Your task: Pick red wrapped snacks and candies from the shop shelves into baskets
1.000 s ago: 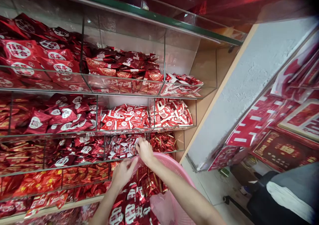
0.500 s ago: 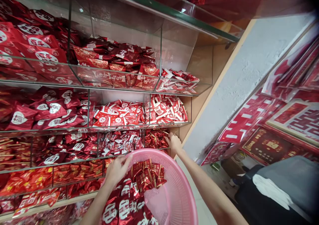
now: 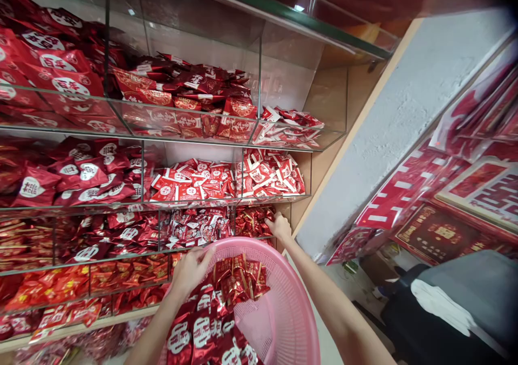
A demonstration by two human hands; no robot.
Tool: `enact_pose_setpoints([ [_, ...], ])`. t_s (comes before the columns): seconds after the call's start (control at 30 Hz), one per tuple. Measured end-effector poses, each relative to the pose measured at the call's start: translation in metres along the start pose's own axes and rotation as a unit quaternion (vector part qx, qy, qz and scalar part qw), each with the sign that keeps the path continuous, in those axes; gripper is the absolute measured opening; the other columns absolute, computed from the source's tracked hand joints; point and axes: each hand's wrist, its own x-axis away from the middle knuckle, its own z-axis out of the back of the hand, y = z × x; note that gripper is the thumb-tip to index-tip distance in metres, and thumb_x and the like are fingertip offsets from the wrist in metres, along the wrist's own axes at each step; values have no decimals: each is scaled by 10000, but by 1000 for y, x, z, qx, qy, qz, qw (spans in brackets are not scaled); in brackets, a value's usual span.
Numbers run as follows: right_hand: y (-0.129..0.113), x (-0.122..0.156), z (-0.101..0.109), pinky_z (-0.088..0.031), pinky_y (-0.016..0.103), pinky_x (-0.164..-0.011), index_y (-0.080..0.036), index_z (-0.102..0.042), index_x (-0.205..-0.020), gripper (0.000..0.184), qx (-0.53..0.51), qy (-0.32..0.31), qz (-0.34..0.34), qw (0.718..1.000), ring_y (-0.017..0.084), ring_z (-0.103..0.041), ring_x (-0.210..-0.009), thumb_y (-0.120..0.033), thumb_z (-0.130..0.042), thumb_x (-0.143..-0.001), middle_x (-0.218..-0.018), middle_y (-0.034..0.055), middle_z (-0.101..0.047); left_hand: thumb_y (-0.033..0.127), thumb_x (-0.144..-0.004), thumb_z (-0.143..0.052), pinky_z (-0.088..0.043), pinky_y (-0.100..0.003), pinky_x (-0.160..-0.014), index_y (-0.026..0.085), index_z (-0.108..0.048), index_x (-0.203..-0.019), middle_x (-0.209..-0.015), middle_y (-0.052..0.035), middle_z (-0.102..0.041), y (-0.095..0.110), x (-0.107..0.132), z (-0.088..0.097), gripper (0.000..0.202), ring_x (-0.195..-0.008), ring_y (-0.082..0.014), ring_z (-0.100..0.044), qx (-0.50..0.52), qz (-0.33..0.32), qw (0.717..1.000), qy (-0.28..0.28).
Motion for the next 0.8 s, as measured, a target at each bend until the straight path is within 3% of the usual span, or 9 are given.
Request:
enact_pose_setpoints([
  [0.13, 7, 5, 4, -420, 294, -673, -146, -562, -851, 225, -18, 30, 34, 999, 240, -609, -835, -325, -435, -803, -849, 157, -634, 564, -762, -350, -403, -238, -663, 229, -682, -741, -863, -39, -681, 2, 0, 1, 472, -792, -198, -612, -2, -4, 1000, -5],
  [0.23, 13, 9, 9, -419, 257, -644, -140, -557, -834, 245, -49, 41, 42, 997, 201, -620, -768, -274, -352, -848, -787, 142, -640, 580, -773, -317, -394, -231, -644, 216, -668, -696, -882, -41, -673, 4, 0, 2, 512, -771, -187, -612, -13, -4, 1000, -6],
  [0.37, 19, 15, 18, -439, 215, -589, -153, -513, -886, 308, -121, 48, 64, 989, 153, -623, -675, -324, -256, -889, -727, 90, -643, 596, -783, -279, -382, -232, -629, 216, -659, -691, -867, -37, -663, 4, 0, 2, 545, -747, -178, -605, -23, -3, 1000, -12],
  [0.47, 20, 26, 23, -462, 220, -515, -167, -462, -895, 345, -297, 30, 89, 950, 152, -617, -620, -438, -250, -874, -745, 75, -633, 592, -785, -283, -384, -234, -651, 221, -667, -746, -891, -43, -658, 2, -1, 1, 536, -769, -179, -601, -16, -7, 1000, -12],
  [0.53, 19, 39, 26, -474, 232, -497, -177, -443, -880, 358, -408, 4, 103, 907, 155, -614, -609, -505, -304, -841, -756, 70, -622, 584, -789, -285, -387, -239, -658, 220, -664, -750, -887, -44, -656, 1, -1, -1, 526, -768, -180, -600, -13, -13, 1000, -11],
  [0.6, 15, 56, 29, -480, 237, -509, -186, -438, -875, 360, -455, -29, 119, 882, 146, -607, -593, -529, -344, -823, -720, 45, -611, 578, -784, -304, -390, -245, -660, 222, -658, -732, -880, -41, -653, -1, 0, -3, 505, -767, -182, -598, -16, -17, 1000, -10],
  [0.7, 4, 84, 31, -477, 238, -524, -188, -449, -857, 344, -449, -122, 167, 869, 127, -583, -546, -519, -359, -828, -630, 4, -588, 572, -770, -339, -399, -253, -693, 235, -656, -749, -921, -30, -639, -3, 1, -6, 464, -803, -185, -591, -23, -20, 999, -10],
  [0.8, -10, 106, 29, -457, 226, -526, -191, -468, -813, 308, -374, -232, 242, 865, 113, -566, -526, -479, -365, -845, -590, -18, -571, 551, -785, -328, -401, -265, -763, 250, -650, -840, -980, -19, -613, -5, 1, -7, 445, -854, -176, -576, -15, -31, 999, -21],
])
